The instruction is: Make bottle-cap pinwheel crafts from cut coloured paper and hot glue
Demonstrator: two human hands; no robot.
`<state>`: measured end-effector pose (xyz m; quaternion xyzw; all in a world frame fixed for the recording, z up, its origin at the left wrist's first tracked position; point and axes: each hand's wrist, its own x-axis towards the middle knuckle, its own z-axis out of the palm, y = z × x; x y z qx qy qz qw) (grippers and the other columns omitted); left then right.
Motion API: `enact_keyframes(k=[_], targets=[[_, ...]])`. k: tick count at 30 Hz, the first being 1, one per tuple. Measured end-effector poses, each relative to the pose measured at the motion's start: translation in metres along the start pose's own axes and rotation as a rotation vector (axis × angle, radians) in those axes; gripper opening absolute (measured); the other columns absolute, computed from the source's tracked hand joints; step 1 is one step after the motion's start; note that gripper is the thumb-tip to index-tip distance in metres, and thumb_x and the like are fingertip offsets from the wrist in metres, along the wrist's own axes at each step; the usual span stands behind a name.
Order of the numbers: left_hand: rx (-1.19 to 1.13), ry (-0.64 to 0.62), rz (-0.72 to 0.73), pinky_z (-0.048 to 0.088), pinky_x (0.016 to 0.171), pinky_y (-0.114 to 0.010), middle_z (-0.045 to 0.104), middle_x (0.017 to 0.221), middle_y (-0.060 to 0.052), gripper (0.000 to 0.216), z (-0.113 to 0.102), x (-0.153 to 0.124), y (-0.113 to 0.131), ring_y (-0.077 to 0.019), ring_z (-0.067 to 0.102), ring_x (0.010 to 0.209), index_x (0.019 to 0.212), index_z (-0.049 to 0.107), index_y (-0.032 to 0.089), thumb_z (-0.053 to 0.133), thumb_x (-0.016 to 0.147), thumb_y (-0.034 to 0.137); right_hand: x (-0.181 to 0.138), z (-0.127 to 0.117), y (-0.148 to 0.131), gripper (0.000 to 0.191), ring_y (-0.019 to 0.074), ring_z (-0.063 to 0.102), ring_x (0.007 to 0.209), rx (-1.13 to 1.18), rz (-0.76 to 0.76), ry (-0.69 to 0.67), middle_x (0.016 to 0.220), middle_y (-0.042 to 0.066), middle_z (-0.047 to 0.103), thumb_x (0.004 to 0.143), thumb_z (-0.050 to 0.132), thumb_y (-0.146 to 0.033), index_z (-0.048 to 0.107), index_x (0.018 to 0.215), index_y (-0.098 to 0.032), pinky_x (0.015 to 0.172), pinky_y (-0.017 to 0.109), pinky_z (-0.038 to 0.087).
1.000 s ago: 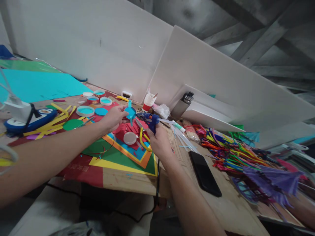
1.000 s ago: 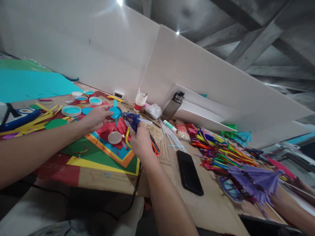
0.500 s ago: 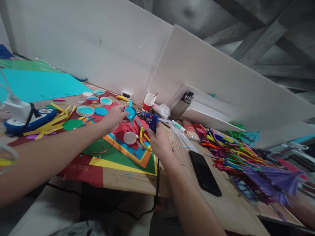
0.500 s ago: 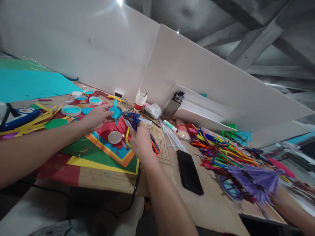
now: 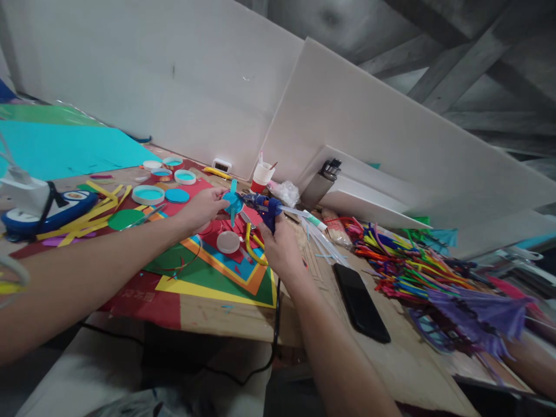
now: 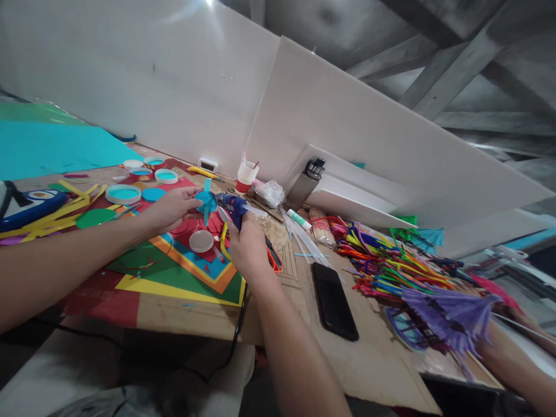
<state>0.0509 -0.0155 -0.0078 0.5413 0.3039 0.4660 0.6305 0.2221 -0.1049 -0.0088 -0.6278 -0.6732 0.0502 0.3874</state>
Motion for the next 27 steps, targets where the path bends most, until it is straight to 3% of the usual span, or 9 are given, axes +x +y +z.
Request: enact_keyframes(k=[9,13,16,21,27], targets=[[0.024,0.102,0.081,0.055,0.062,-0.025,0.068,0.083,-0.003,0.027,-0.003,0.004,0.002,-0.0125,0.063,0.069,0.096,0.064,0.016,0.06,0.07,0.01,-0.002,0.0,-0.002,0.034,0.0284,0.061,0.104,0.008,0.007,-0.044,0.108,0.013,0.066,0.088,0.047,-0.031,0.053,0.12,-0.018,0.089,0.041,0.046],[-0.016,0.11,0.093,0.055,0.065,-0.024,0.067,0.08,-0.002,0.022,-0.005,0.005,0.002,-0.0114,0.062,0.068,0.092,0.064,0.016,0.06,0.071,0.009,-0.002,0.001,-0.003,0.035,0.0281,0.061,0.105,0.028,0.006,-0.057,0.109,0.013,0.066,0.088,0.049,-0.03,0.053,0.12,-0.018,0.09,0.041,0.046],[-0.131,0.093,0.045,0.056,0.063,-0.026,0.065,0.073,-0.003,0.002,-0.009,0.009,-0.002,-0.0127,0.062,0.066,0.078,0.061,0.014,0.06,0.076,0.014,-0.002,0.002,-0.001,0.035,0.0274,0.062,0.099,0.079,-0.01,-0.023,0.107,0.011,0.067,0.088,0.048,-0.031,0.054,0.12,-0.019,0.086,0.041,0.047],[-0.265,0.032,-0.095,0.057,0.062,-0.033,0.066,0.069,-0.008,0.023,-0.015,0.014,-0.006,-0.0173,0.063,0.064,0.071,0.062,0.012,0.049,0.086,0.022,-0.002,0.003,0.001,0.036,0.0257,0.063,0.092,0.145,-0.048,0.016,0.103,0.009,0.068,0.087,0.049,-0.03,0.053,0.122,-0.02,0.082,0.039,0.048],[-0.255,0.019,-0.219,0.057,0.057,-0.03,0.066,0.067,-0.008,0.023,-0.008,0.01,-0.004,-0.0162,0.063,0.058,0.073,0.065,0.011,0.049,0.086,0.02,-0.002,0.006,0.001,0.034,0.0244,0.061,0.099,0.178,-0.076,-0.021,0.111,0.01,0.065,0.088,0.049,-0.032,0.053,0.12,-0.021,0.087,0.037,0.047]])
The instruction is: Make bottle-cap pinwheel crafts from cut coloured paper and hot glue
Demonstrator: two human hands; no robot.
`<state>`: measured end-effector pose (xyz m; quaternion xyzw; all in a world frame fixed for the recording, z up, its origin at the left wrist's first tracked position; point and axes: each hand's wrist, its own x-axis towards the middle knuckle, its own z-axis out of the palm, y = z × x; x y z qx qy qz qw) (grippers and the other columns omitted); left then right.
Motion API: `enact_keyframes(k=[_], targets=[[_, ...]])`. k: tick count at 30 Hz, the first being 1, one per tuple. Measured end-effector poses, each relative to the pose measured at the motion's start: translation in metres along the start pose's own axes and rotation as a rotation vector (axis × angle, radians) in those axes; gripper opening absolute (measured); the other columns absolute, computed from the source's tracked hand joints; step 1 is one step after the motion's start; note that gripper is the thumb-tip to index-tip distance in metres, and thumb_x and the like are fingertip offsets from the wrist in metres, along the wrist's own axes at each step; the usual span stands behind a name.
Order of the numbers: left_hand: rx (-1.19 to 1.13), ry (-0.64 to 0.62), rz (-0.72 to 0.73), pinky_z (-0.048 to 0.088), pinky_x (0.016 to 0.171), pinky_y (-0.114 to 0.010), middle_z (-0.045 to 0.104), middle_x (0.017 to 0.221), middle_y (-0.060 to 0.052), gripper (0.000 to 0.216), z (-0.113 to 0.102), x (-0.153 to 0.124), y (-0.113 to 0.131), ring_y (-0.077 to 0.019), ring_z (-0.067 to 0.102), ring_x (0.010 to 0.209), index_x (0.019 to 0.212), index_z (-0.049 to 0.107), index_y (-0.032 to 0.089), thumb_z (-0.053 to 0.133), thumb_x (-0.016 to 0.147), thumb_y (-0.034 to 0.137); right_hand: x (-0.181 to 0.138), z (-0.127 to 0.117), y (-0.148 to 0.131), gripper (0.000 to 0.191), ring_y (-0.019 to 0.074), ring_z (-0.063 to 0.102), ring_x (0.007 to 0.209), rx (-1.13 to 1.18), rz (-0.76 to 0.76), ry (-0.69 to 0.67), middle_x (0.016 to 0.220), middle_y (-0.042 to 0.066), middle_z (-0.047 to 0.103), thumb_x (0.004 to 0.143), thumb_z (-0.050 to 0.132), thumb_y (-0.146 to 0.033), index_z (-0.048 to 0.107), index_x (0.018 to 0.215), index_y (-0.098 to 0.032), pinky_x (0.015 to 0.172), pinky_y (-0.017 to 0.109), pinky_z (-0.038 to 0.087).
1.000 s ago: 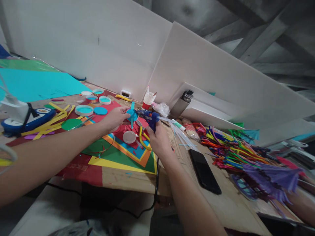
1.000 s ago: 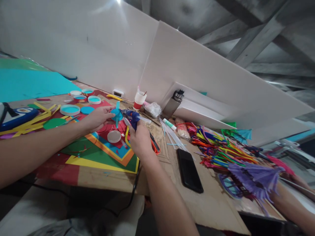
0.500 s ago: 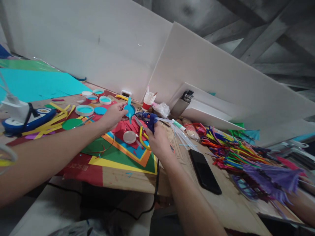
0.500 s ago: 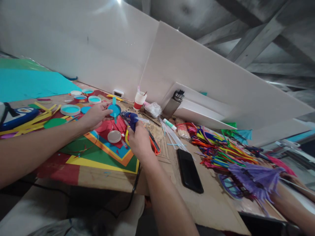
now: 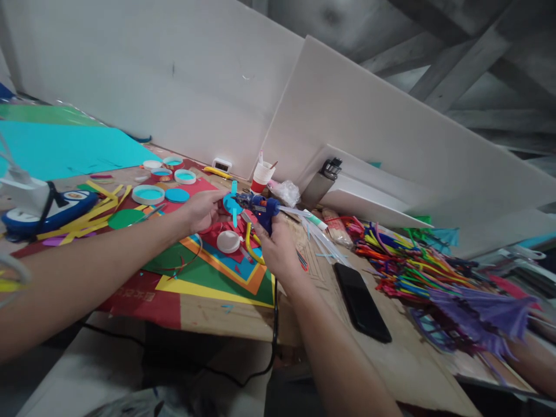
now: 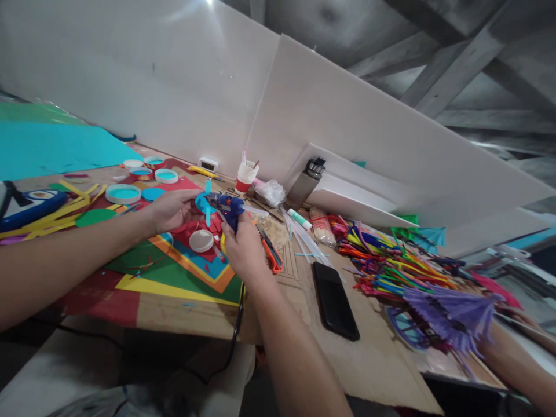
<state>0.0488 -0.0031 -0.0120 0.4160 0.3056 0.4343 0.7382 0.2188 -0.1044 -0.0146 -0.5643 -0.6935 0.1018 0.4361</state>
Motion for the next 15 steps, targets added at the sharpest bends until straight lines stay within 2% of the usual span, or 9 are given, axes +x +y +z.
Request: enact_keyframes(k=[15], targets=[[0.006,0.031,0.014,0.056,0.055,-0.026,0.068,0.068,-0.007,0.02,0.0071,-0.0037,-0.0031,-0.0138,0.063,0.058,0.077,0.065,0.011,0.049,0.087,0.018,-0.0008,0.0009,-0.0038,0.037,0.0241,0.061,0.093,-0.009,0.019,-0.039,0.107,0.01,0.066,0.088,0.05,-0.032,0.052,0.124,-0.02,0.084,0.038,0.047]])
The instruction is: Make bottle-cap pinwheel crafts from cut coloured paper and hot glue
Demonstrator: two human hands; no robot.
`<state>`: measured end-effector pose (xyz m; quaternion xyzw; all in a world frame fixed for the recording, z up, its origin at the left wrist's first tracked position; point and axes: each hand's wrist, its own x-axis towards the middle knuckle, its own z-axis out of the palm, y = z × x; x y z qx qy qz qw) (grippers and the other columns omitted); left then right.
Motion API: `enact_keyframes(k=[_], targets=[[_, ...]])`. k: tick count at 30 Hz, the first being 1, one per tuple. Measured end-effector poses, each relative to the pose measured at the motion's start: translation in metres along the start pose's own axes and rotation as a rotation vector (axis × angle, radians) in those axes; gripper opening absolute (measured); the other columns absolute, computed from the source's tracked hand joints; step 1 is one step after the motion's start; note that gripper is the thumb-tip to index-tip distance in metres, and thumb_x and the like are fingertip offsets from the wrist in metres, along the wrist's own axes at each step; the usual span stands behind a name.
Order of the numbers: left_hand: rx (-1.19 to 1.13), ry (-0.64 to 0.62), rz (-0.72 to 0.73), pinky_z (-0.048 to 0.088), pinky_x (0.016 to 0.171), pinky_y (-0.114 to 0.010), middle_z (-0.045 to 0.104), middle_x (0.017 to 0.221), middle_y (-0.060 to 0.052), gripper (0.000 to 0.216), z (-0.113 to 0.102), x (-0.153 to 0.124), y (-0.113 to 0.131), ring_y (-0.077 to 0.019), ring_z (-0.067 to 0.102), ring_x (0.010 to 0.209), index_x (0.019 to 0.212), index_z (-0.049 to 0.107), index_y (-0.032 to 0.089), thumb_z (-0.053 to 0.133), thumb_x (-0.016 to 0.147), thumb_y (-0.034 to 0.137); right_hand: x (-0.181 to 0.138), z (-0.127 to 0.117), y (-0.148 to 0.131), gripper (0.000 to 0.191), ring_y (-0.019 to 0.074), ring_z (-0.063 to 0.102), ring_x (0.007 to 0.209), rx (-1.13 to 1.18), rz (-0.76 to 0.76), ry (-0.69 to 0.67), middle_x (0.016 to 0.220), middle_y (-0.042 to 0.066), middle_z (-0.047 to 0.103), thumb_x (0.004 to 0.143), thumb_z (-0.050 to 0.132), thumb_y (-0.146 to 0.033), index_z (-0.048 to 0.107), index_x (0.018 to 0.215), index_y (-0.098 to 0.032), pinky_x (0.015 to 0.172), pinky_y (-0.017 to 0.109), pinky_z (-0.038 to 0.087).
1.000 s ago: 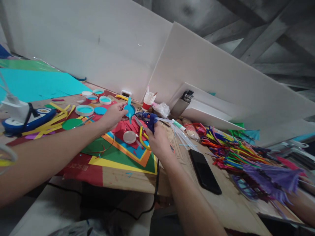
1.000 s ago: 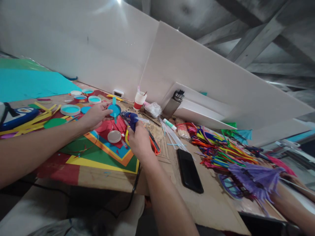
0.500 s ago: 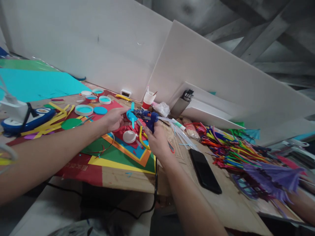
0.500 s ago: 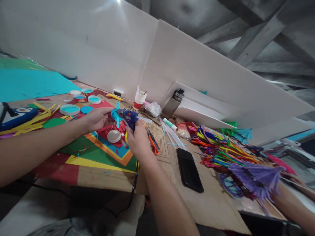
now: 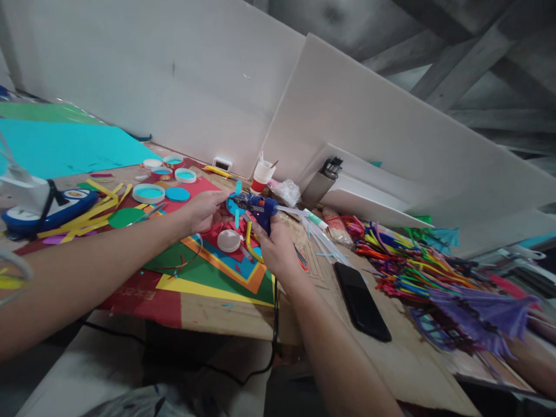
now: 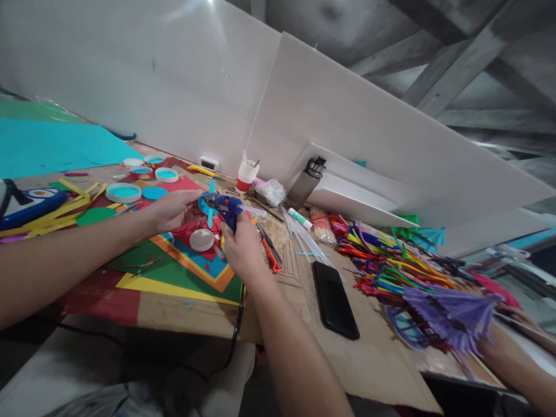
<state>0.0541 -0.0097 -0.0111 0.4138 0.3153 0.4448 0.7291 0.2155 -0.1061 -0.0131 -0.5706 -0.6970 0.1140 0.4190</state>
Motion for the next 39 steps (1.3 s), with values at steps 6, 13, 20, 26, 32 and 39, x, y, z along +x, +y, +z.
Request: enact_keyframes(k=[6,13,20,26,32,39], targets=[[0.025,-0.006,0.054,0.057,0.057,-0.027,0.068,0.073,-0.008,0.022,-0.006,0.005,0.0,-0.0145,0.064,0.061,0.078,0.064,0.012,0.047,0.089,0.019,-0.002,-0.001,-0.003,0.038,0.0244,0.06,0.098,-0.036,-0.006,-0.037,0.111,0.01,0.065,0.089,0.049,-0.03,0.052,0.125,-0.02,0.087,0.039,0.046],[0.033,-0.057,0.123,0.058,0.068,-0.031,0.071,0.08,-0.008,0.021,-0.012,0.006,0.004,-0.0153,0.067,0.071,0.08,0.065,0.012,0.048,0.089,0.02,-0.006,-0.004,-0.005,0.033,0.0223,0.061,0.081,-0.095,0.033,-0.07,0.093,0.007,0.066,0.089,0.048,-0.033,0.054,0.119,-0.02,0.075,0.036,0.047],[0.024,-0.047,0.083,0.056,0.061,-0.027,0.071,0.078,-0.008,0.019,-0.01,0.006,0.002,-0.015,0.066,0.066,0.079,0.066,0.013,0.051,0.088,0.02,-0.004,-0.002,-0.006,0.036,0.0237,0.061,0.093,-0.06,0.002,-0.054,0.104,0.009,0.066,0.089,0.048,-0.03,0.053,0.123,-0.02,0.084,0.037,0.046],[0.016,-0.009,0.026,0.057,0.059,-0.03,0.068,0.071,-0.008,0.021,-0.003,0.001,0.001,-0.016,0.064,0.059,0.076,0.066,0.012,0.05,0.088,0.018,-0.003,-0.003,-0.006,0.038,0.0245,0.061,0.096,-0.049,0.022,-0.028,0.11,0.01,0.065,0.089,0.049,-0.032,0.051,0.125,-0.02,0.086,0.039,0.046],[0.004,-0.038,0.017,0.057,0.059,-0.031,0.067,0.068,-0.009,0.024,0.002,-0.004,0.001,-0.0165,0.064,0.06,0.075,0.065,0.01,0.047,0.089,0.017,-0.001,-0.002,0.001,0.033,0.0246,0.062,0.096,-0.018,0.011,0.029,0.107,0.009,0.066,0.089,0.049,-0.032,0.054,0.119,-0.021,0.087,0.039,0.047],[0.041,-0.03,0.05,0.057,0.059,-0.03,0.068,0.072,-0.008,0.022,-0.003,0.0,0.001,-0.0156,0.064,0.062,0.078,0.065,0.011,0.048,0.089,0.018,-0.002,-0.003,-0.001,0.039,0.0256,0.061,0.098,-0.033,0.011,-0.009,0.112,0.01,0.066,0.089,0.049,-0.031,0.05,0.127,-0.021,0.087,0.041,0.047]])
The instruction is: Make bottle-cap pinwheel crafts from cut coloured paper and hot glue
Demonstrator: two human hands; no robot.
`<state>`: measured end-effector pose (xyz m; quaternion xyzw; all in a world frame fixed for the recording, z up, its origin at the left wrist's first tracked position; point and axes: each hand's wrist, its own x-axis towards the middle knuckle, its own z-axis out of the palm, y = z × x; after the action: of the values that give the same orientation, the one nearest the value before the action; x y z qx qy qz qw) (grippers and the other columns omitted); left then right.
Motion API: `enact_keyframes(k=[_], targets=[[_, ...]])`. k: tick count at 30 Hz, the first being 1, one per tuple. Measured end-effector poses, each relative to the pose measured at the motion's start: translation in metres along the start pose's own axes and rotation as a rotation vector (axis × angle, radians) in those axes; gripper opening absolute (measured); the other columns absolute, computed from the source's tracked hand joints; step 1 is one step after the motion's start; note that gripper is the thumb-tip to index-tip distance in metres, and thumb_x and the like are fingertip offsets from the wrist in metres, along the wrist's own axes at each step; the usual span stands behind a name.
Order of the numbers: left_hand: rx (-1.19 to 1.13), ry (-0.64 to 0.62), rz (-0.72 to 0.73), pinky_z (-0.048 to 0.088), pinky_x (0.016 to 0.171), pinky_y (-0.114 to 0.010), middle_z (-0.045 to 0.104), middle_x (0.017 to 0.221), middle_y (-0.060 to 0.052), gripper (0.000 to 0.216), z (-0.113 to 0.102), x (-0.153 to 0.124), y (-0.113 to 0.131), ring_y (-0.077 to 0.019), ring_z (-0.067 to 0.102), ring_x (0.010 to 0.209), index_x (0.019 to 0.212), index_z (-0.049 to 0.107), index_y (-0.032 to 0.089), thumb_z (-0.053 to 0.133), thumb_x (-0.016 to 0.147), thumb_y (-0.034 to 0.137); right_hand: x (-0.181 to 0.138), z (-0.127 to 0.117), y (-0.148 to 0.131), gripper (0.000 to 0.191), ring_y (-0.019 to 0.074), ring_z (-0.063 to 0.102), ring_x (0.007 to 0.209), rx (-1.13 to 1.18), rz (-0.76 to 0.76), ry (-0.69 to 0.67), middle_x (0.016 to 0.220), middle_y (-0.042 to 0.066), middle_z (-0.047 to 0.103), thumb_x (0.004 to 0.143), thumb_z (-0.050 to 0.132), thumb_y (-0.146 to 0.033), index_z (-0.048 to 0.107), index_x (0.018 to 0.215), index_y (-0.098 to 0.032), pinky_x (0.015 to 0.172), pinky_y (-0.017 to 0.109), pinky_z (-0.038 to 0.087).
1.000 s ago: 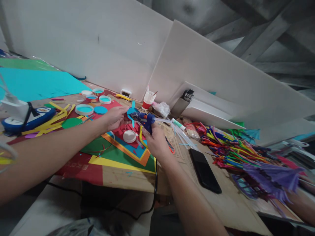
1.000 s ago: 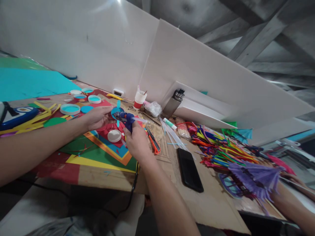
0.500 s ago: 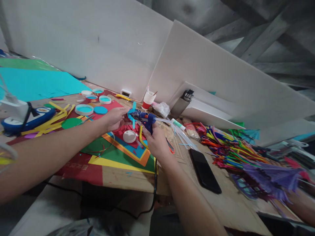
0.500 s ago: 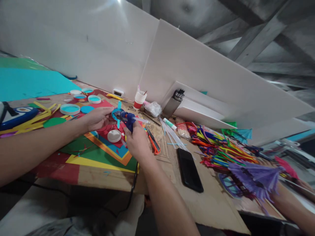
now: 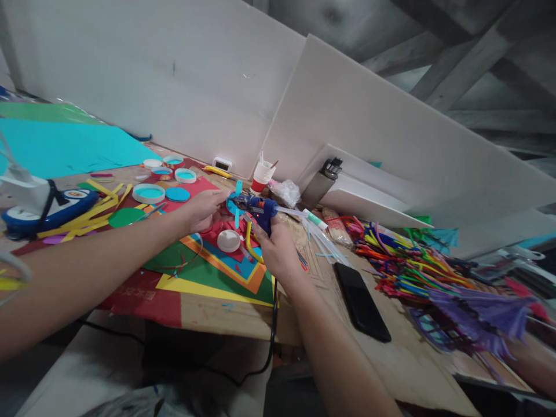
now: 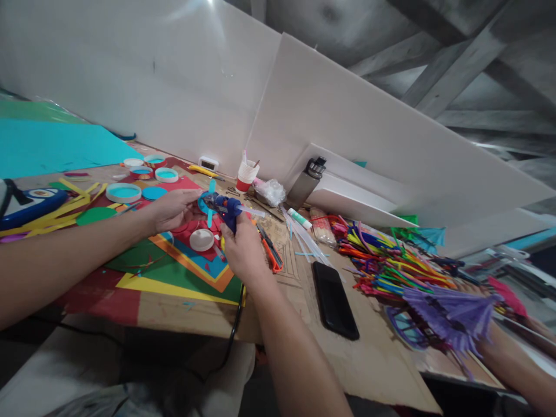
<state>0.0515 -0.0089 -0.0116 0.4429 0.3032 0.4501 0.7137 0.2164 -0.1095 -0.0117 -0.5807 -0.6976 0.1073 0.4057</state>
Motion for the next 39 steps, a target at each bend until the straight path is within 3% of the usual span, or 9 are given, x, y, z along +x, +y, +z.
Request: enact_keyframes(k=[16,28,34,39], targets=[[0.013,-0.07,0.103,0.057,0.072,-0.032,0.071,0.08,-0.009,0.022,-0.012,0.008,0.004,-0.0185,0.067,0.08,0.08,0.067,0.013,0.05,0.09,0.024,-0.002,-0.003,0.001,0.037,0.0247,0.062,0.094,-0.05,-0.01,-0.063,0.108,0.009,0.067,0.09,0.048,-0.034,0.052,0.124,-0.022,0.081,0.039,0.047],[-0.027,-0.08,0.108,0.056,0.074,-0.031,0.07,0.081,-0.01,0.02,-0.016,0.011,0.002,-0.0184,0.067,0.079,0.079,0.067,0.011,0.054,0.088,0.024,-0.001,-0.003,0.001,0.037,0.0258,0.062,0.098,-0.078,-0.02,-0.078,0.109,0.011,0.066,0.09,0.047,-0.033,0.052,0.124,-0.02,0.085,0.04,0.048],[0.023,-0.071,0.12,0.057,0.067,-0.028,0.069,0.078,-0.009,0.019,-0.013,0.007,0.001,-0.0159,0.065,0.069,0.076,0.065,0.012,0.054,0.087,0.023,-0.002,-0.002,0.002,0.033,0.0279,0.056,0.111,-0.188,-0.151,-0.019,0.117,0.014,0.062,0.089,0.047,-0.03,0.056,0.12,-0.019,0.094,0.043,0.044],[0.005,0.007,0.039,0.057,0.061,-0.029,0.068,0.071,-0.007,0.023,-0.011,0.006,0.004,-0.0146,0.064,0.061,0.075,0.064,0.013,0.049,0.09,0.022,0.0,-0.003,0.008,0.033,0.0233,0.064,0.091,0.084,-0.026,0.023,0.102,0.008,0.069,0.088,0.049,-0.036,0.057,0.116,-0.021,0.082,0.037,0.05]])
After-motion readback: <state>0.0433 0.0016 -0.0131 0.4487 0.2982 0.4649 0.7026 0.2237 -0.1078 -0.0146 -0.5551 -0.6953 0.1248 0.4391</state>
